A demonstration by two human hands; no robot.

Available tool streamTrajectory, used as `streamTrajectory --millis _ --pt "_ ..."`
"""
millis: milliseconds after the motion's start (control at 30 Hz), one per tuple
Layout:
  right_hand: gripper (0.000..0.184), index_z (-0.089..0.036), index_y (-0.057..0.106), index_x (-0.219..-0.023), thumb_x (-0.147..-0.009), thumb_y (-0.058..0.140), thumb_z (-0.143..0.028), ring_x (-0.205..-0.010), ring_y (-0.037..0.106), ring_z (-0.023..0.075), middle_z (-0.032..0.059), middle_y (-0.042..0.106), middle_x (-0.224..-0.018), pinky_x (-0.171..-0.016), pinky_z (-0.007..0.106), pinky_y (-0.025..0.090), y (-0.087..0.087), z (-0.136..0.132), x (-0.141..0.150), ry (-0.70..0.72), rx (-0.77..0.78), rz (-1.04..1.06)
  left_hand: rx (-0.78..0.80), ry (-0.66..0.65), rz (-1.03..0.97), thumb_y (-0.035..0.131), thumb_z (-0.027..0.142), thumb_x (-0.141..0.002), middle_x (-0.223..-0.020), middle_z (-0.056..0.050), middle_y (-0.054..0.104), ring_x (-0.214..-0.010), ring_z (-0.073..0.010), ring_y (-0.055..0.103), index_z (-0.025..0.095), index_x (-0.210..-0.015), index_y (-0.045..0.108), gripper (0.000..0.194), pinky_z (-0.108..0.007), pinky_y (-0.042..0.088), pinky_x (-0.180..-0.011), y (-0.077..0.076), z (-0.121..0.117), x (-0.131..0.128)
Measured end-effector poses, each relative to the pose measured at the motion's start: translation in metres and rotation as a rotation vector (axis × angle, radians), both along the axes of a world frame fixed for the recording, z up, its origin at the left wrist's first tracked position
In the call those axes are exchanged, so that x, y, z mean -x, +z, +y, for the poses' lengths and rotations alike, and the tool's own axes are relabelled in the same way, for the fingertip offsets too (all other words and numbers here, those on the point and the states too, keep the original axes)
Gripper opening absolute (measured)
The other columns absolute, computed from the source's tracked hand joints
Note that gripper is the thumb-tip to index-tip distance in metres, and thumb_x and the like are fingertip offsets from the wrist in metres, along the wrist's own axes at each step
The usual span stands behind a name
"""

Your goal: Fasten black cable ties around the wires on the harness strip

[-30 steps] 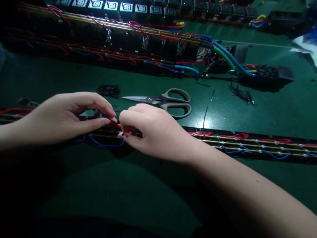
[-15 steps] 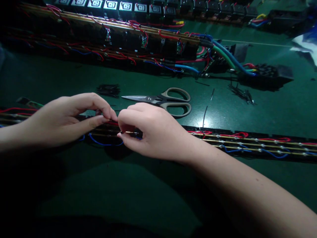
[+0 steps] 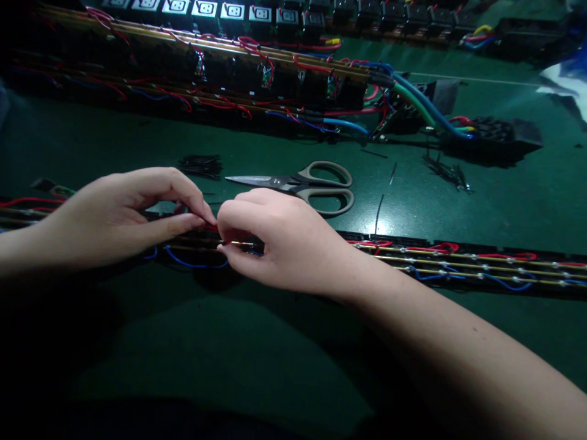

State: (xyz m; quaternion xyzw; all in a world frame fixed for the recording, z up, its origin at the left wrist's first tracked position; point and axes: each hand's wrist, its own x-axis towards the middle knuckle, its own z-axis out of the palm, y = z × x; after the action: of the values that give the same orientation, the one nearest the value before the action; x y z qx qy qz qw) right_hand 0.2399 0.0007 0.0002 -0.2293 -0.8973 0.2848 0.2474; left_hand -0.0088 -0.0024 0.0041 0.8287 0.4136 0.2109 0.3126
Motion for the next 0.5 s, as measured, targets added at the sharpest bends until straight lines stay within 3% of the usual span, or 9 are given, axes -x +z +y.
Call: streamTrajectory --millis 500 --pt "0.01 -0.011 0.07 -0.088 -0.092 0.061 -0.008 -0.077 0.06 0.0138 0.0046 0.068 -0.084 -0.07 0.026 0.043 -0.0011 0.0 0.0 -0.003 -0.001 -0.008 -0.018 -0.037 0.037 0.06 0.029 -0.097 -0.093 0.006 0.073 -0.083 -0.0092 0.068 0.025 -0.098 0.071 0.012 -0.018 0.049 -0.07 0.0007 -0.0011 -0.0002"
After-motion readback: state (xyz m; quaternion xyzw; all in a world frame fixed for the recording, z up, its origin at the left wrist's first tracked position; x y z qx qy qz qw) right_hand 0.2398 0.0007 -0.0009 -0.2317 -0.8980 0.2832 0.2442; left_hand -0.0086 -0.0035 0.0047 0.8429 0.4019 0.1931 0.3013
